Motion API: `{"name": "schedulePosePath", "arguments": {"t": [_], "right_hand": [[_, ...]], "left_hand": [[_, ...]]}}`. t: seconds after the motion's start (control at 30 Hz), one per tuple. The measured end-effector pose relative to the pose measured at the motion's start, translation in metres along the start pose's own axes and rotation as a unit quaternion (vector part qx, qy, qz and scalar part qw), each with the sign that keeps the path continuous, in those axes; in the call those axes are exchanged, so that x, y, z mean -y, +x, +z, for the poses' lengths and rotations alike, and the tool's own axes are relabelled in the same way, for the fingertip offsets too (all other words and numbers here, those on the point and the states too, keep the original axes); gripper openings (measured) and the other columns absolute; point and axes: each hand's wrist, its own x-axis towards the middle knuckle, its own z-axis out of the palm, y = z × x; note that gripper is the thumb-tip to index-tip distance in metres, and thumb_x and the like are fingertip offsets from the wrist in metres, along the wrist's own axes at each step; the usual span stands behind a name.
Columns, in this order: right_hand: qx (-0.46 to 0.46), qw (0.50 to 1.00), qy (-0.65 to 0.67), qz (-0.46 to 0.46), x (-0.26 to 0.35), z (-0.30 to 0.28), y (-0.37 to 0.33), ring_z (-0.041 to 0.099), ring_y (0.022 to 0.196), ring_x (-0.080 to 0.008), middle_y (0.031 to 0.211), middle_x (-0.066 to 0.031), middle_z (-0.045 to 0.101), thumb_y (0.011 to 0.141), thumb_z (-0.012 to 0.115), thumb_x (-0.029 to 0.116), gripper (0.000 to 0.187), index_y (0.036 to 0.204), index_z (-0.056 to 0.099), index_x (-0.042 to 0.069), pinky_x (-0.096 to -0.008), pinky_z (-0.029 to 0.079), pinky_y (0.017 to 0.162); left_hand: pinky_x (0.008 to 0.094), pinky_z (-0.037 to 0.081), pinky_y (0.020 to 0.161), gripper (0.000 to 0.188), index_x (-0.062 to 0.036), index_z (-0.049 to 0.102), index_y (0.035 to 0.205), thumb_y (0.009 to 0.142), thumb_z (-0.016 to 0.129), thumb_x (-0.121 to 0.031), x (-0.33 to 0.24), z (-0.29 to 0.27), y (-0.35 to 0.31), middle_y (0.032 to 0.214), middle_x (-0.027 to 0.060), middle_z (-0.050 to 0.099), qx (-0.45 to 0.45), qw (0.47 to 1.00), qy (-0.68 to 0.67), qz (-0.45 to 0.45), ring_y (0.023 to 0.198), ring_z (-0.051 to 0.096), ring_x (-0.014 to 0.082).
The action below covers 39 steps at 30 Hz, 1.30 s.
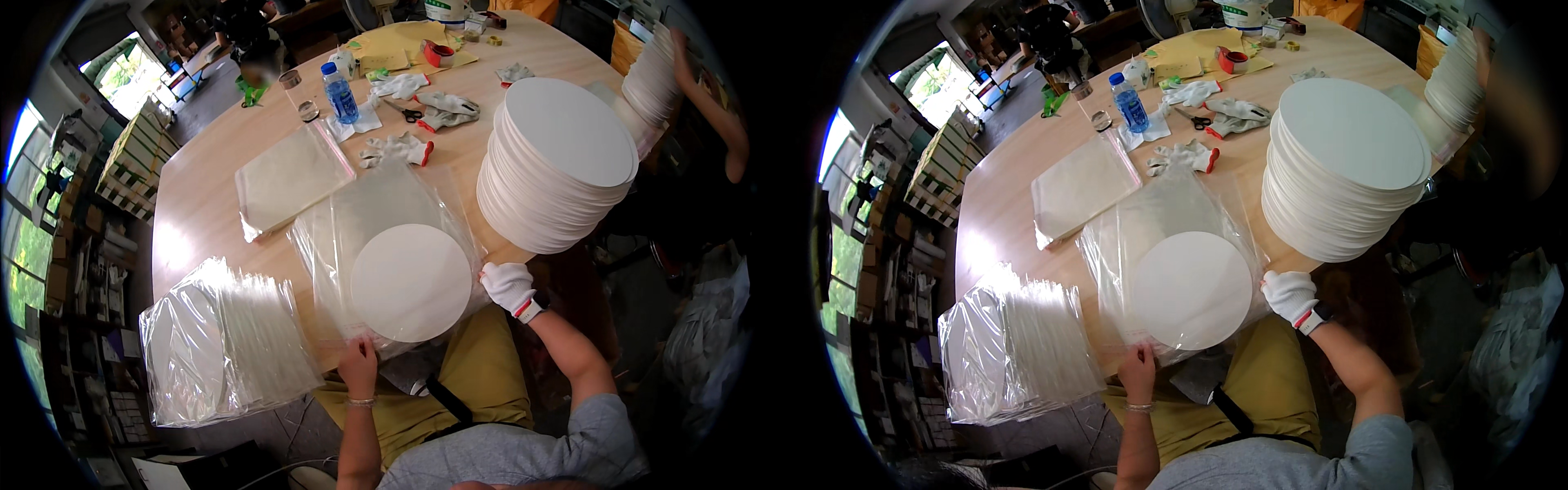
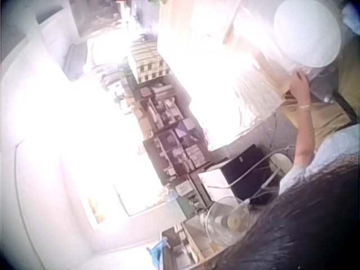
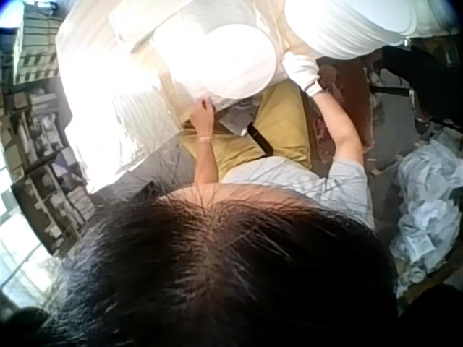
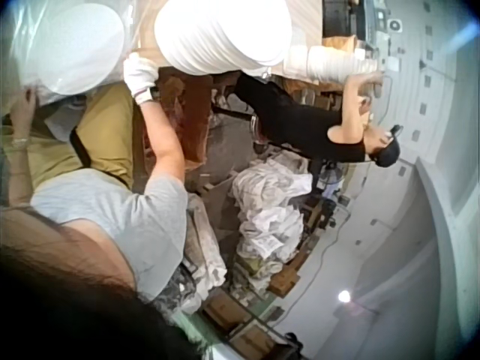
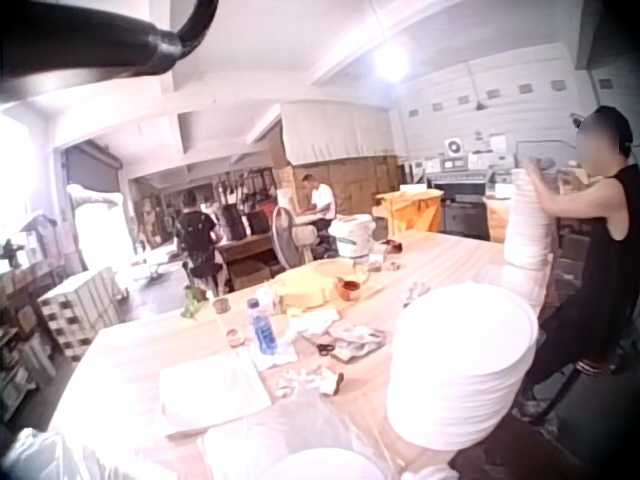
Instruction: The person repeatedly picks up white circular discs from a stack and places them into clear plastic bags on a table. The person wears gloves and works in a warehouse environment with other people visible in the background. The task involves handling the discs one at a time and stacking the packaged items.
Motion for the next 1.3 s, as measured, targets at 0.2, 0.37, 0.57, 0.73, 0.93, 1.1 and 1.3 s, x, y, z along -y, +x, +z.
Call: {"name": "schedulePosePath", "arguments": {"t": [0.2,0.37,0.57,0.73,0.93,1.1,1.3], "right_hand": [[-0.015,0.998,-0.053,-0.030,0.001,0.001,0.001,0.055,0.046,-0.0307,0.050,-0.0089,0.052,0.081,0.053,0.030,0.024,0.066,0.052,0.011,-0.0461,0.039,0.042],[-0.062,0.992,0.028,0.102,-0.006,-0.006,-0.009,0.054,0.050,-0.0327,0.052,-0.0134,0.051,0.077,0.058,0.034,0.028,0.069,0.045,0.010,-0.0477,0.039,0.046],[-0.016,0.941,0.256,0.221,-0.013,-0.009,-0.035,0.056,0.059,-0.0356,0.063,-0.0171,0.058,0.083,0.050,0.032,0.028,0.073,0.051,0.006,-0.0469,0.041,0.054],[0.047,0.799,0.521,0.295,-0.024,0.002,-0.047,0.051,0.047,-0.0110,0.059,-0.0058,0.058,0.088,0.049,0.023,0.023,0.075,0.048,0.004,-0.0274,0.040,0.044],[0.139,0.689,0.646,0.299,-0.013,-0.012,-0.030,0.054,0.050,-0.0139,0.073,-0.0075,0.057,0.089,0.048,0.024,0.019,0.091,0.050,0.005,-0.0268,0.044,0.044],[0.189,0.606,0.705,0.318,-0.003,-0.023,-0.003,0.064,0.064,-0.0309,0.094,-0.0123,0.055,0.090,0.044,0.029,0.030,0.112,0.045,0.008,-0.0386,0.052,0.048],[0.197,0.532,0.741,0.359,0.021,-0.010,0.022,0.054,0.071,-0.0256,0.101,-0.0112,0.051,0.087,0.045,0.020,0.043,0.127,0.036,0.008,-0.0405,0.049,0.057]], "left_hand": [[0.0365,0.045,0.052,0.020,-0.0060,0.060,0.076,0.084,0.056,-0.024,-0.001,-0.019,0.002,0.063,0.0119,0.059,0.016,0.996,0.055,-0.072,0.058,0.058,0.0301],[0.0323,0.046,0.055,0.025,-0.0042,0.058,0.081,0.085,0.057,-0.029,0.027,-0.010,-0.047,0.068,0.0100,0.060,0.031,0.983,-0.148,-0.103,0.061,0.059,0.0220],[0.0268,0.047,0.059,0.020,-0.0072,0.059,0.089,0.087,0.057,-0.027,-0.004,0.032,-0.056,0.081,0.0007,0.060,0.161,0.647,-0.656,-0.353,0.072,0.058,0.0107],[0.0291,0.050,0.066,0.010,-0.0063,0.057,0.086,0.087,0.055,-0.016,-0.034,0.002,-0.038,0.081,0.0026,0.059,0.109,0.677,-0.672,-0.280,0.077,0.058,0.0130],[0.0368,0.048,0.079,0.006,-0.0065,0.054,0.087,0.086,0.050,-0.011,-0.059,-0.022,-0.012,0.092,0.0054,0.059,0.068,0.618,-0.763,-0.180,0.090,0.057,0.0189],[0.0443,0.047,0.086,0.011,-0.0062,0.050,0.093,0.084,0.049,-0.012,-0.087,-0.050,0.017,0.116,0.0110,0.051,0.095,0.536,-0.827,-0.143,0.105,0.052,0.0284],[0.0454,0.046,0.089,0.031,0.0041,0.047,0.110,0.083,0.050,-0.012,-0.099,-0.078,0.026,0.130,0.0166,0.042,0.115,0.564,-0.813,-0.088,0.116,0.046,0.0344]]}}
